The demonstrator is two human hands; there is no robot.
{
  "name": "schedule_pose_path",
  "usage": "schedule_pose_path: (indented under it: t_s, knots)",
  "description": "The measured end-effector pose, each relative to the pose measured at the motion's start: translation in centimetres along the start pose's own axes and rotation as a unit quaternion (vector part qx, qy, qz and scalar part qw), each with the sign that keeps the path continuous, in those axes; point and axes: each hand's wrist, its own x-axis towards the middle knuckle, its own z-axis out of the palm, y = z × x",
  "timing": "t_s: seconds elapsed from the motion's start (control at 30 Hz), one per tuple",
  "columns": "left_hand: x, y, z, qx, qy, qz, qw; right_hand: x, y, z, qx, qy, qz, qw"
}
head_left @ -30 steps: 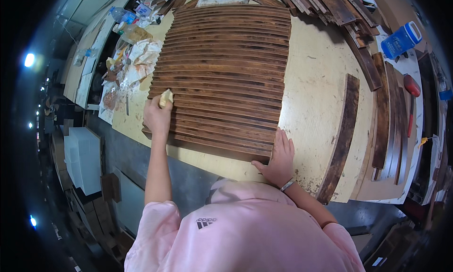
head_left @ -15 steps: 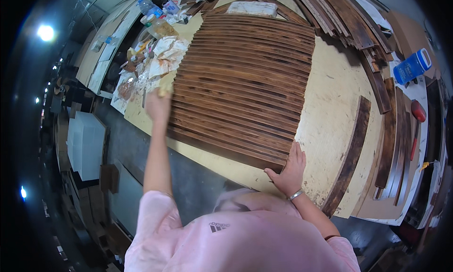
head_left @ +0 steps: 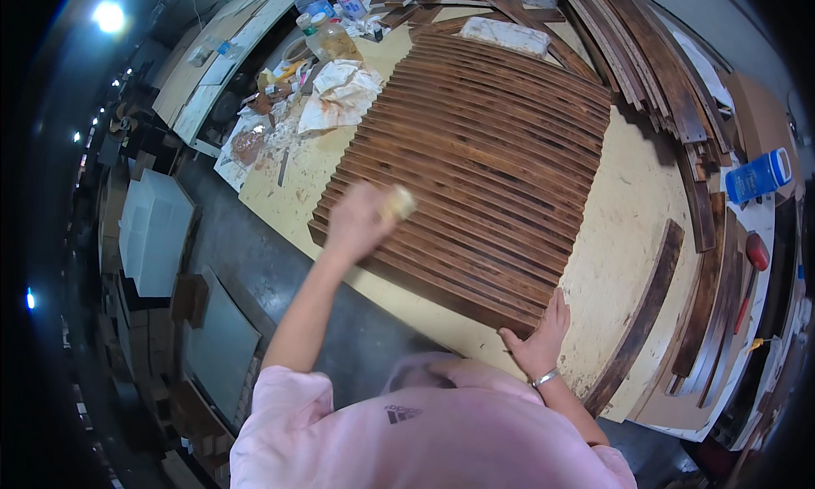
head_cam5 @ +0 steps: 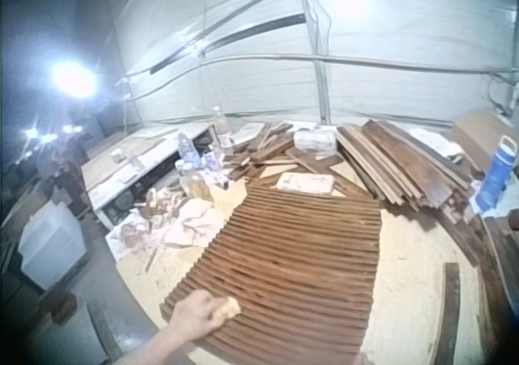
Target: The person rubs a stack of wood slats with a cloth, then rubs a smaller block against the slats, and finally wipes the assembled slat panel with a cloth.
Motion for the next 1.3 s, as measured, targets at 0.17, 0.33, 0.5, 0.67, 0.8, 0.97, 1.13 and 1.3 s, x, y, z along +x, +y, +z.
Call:
schedule_pose_path:
  t_s: [0.17,0.33,0.5,0.67,0.8,0.97,1.13,1.3]
  knots:
    - [-0.3,-8.5,-1.8,0.14,0.09,-0.11,0.98,0.0,0.2,0.3,-0.002,0.013,-0.023,1.0]
    - [-0.8,-4.5,-3.0,0.032,0.051,-0.016,0.998,0.2,0.0,0.0,0.002,0.006,-0.01,1.0]
    - [-1.3,-3.5,-1.6,0.006,0.059,-0.024,0.998,0.1,0.2,0.1,-0.001,0.011,-0.028,1.0]
    - [-2.5,4.7,0.3,-0.094,0.035,-0.017,0.995,0.3,-0.1,-0.1,0.006,0.007,-0.018,1.0]
    - [-4.6,8.5,0.8,-0.069,-0.072,0.05,0.994,0.2,0.2,0.0,0.01,0.009,-0.013,1.0]
    - [-2.1,-10.3,-3.4,0.178,0.039,-0.263,0.947,0.2,-0.3,-0.3,0.013,0.0,-0.019,1.0]
    - [-2.6,-0.5,0.1,0.018,0.087,-0.052,0.995,0.4,-0.1,-0.2,0.006,0.004,-0.015,1.0]
    - [-2.2,-10.1,-0.3,0.031,0.075,-0.233,0.969,0.1,0.5,0.0,0.003,0.002,-0.055,0.998]
